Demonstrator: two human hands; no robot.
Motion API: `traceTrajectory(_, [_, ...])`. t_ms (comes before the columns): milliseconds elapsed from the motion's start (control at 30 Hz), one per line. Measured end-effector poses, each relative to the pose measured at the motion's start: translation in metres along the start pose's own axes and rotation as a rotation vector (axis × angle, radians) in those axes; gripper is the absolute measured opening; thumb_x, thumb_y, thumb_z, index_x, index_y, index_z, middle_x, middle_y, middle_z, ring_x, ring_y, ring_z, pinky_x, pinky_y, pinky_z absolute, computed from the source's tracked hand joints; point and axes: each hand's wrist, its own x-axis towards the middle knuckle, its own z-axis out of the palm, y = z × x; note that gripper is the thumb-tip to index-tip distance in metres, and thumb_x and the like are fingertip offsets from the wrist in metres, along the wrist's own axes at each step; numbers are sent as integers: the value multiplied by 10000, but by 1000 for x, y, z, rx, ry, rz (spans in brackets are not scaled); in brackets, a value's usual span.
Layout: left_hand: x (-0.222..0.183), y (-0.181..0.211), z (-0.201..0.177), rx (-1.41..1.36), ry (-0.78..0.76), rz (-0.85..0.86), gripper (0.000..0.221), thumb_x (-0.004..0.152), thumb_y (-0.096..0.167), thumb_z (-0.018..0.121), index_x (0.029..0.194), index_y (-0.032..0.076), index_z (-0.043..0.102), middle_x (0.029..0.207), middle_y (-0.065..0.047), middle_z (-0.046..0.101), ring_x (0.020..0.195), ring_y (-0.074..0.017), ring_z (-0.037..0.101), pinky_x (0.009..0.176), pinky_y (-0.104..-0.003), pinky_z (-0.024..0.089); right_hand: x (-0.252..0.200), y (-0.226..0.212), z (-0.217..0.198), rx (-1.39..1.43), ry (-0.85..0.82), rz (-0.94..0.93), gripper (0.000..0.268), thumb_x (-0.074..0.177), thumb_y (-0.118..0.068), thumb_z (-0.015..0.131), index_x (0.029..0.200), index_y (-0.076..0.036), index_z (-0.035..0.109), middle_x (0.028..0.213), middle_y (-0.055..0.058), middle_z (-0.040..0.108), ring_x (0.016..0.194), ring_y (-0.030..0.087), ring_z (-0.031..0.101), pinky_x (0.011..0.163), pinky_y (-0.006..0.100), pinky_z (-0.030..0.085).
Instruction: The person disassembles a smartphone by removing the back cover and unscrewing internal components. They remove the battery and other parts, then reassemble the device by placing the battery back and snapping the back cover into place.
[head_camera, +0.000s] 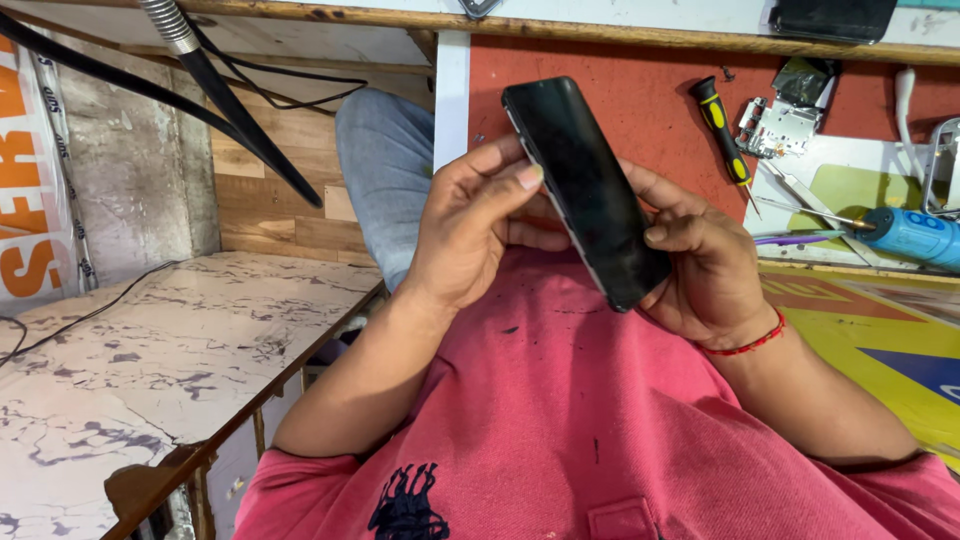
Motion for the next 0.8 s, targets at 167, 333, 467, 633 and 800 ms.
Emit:
traceTrajectory(167, [-6,1,12,162,60,24,442,1044,111,637,1427,-88,540,1201,-162,705,994,-221,743,791,-392,683,4,6,-7,-30,67,18,743,878,-39,468,1609,73,393,1444,209,598,1214,252,651,1017,340,545])
traceTrajectory(333, [-12,5,20,251,23,76,514,1038,78,645,1488,-106,477,1299,-198,676,1078,-220,737,835,-350,674,5,7,-8,-36,108,41,745,837,-37,457,1574,54,405,1414,191,594,1283,256,624,1122,356,486])
traceTrajectory(467, [-13,4,24,272,-5,124,526,1037,31,649,1496,-129,449,1362,-223,632,1056,-213,738,861,-337,673,6,8,-9,-21,91,39,749,842,-33,456,1584,54,404,1439,189,595,1290,252,609,1143,371,462])
traceTrajectory(633, [-15,5,26,273,-3,105,532,1013,28,644,1479,-124,437,1338,-219,636,989,-194,765,844,-308,685,5,9,-12,-48,103,55,765,819,-37,446,1581,25,395,1418,177,599,1260,250,627,1128,381,473])
traceTrajectory(800, [-18,4,28,422,-4,162,521,1021,14,682,1488,-123,494,1214,-139,691,845,-44,648,720,-167,530,7,10,-14,-9,40,29,745,868,-23,454,1610,22,408,1420,173,614,1203,268,636,1042,387,497])
